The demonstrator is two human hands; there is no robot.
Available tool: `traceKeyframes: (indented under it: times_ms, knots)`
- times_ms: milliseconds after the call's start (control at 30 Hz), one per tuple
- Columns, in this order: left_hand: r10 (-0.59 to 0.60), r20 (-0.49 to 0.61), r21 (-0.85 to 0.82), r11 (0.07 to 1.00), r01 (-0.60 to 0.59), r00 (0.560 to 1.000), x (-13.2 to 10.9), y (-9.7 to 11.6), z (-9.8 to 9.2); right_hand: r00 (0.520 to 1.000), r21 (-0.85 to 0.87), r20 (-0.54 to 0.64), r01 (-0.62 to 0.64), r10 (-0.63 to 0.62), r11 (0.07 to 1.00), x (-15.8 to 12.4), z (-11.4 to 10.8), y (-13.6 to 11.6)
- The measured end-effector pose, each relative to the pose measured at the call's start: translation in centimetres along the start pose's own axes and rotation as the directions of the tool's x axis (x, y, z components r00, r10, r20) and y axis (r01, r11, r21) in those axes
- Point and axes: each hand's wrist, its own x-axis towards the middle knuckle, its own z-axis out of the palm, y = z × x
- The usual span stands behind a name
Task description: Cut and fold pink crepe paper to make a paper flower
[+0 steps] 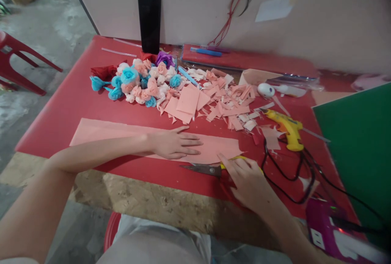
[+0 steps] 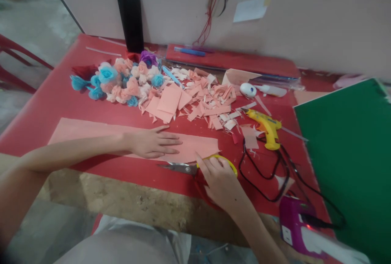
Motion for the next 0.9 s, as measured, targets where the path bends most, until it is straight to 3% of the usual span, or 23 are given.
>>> traceKeyframes:
  times_ms: [167, 433, 900]
  knots:
    - [0.012, -0.016, 0.019, 1.000, -0.012, 1.000, -0.1, 0.0, 0.2, 0.999, 0.020, 0.028, -0.044, 0.043, 0.999, 0.0, 0.3, 0.3]
    - [0.009, -0.039, 0.007, 1.000, -0.009, 0.999, 0.0, 0.0, 0.4, 0.999, 0.044, 0.045, -0.005, 0.003, 0.999, 0.9, 0.1, 0.1]
    - [-0.014, -0.003, 0.015, 1.000, 0.014, 1.000, 0.1, 0.2, -0.1, 0.999, 0.024, -0.018, 0.044, -0.043, 0.999, 1.2, 0.3, 0.1]
